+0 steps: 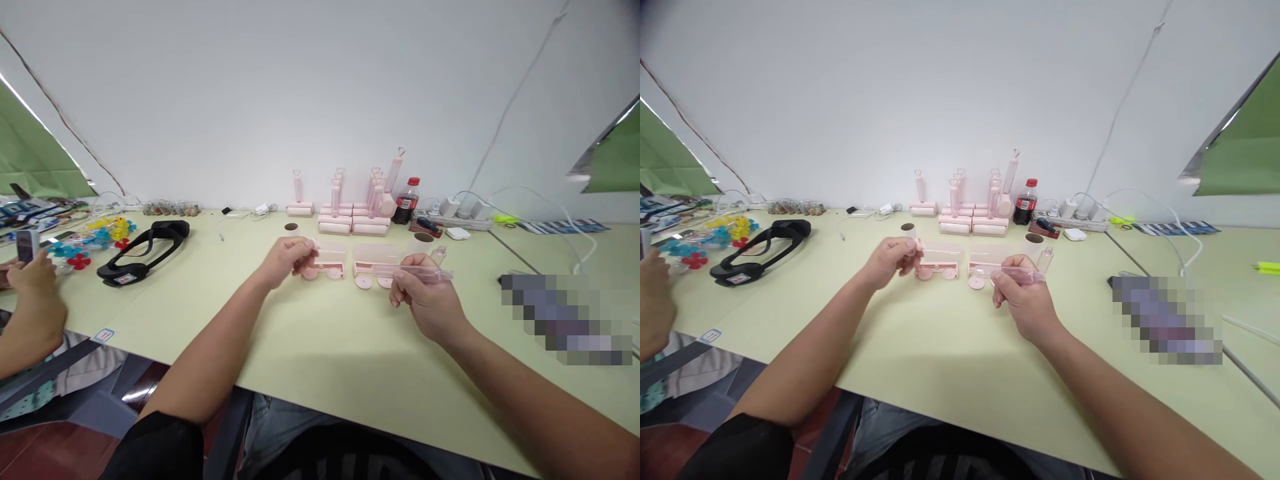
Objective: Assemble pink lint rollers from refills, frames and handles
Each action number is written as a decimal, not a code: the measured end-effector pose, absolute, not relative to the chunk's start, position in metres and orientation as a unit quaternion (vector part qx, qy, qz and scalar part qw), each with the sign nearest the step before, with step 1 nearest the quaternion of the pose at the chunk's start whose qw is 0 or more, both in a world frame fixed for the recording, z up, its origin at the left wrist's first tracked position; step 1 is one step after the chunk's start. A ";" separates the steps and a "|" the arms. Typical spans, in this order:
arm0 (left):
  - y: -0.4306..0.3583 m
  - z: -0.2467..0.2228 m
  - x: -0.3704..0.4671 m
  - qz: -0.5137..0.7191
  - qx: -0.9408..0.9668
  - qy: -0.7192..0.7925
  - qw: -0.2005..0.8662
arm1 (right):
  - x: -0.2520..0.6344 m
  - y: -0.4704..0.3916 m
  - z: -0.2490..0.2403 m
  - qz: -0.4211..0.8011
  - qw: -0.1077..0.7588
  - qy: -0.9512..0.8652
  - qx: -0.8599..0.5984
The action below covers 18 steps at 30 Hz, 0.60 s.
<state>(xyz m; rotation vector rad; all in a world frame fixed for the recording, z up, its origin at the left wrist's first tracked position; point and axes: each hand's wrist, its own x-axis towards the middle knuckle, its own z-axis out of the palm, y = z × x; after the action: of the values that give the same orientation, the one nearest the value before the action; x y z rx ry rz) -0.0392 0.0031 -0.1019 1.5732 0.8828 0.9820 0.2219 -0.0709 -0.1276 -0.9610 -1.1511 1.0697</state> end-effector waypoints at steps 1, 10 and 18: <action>0.008 -0.098 -0.048 0.423 0.658 0.399 0.478 | 0.221 -0.070 -0.128 0.441 0.596 -0.505 -0.442; 0.034 -0.107 -0.091 0.325 0.650 0.601 0.334 | 0.173 -0.030 -0.103 0.408 0.489 -0.571 -0.518; 0.049 -0.122 -0.099 0.218 0.656 0.678 0.249 | 0.120 0.046 -0.100 0.211 0.359 -0.715 -0.561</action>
<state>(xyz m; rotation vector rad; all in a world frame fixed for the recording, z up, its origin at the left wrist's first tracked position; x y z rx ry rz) -0.0993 0.0489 -0.1219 1.7875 1.8467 0.5945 0.1204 0.0458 -0.1002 -1.4482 -1.8445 0.5454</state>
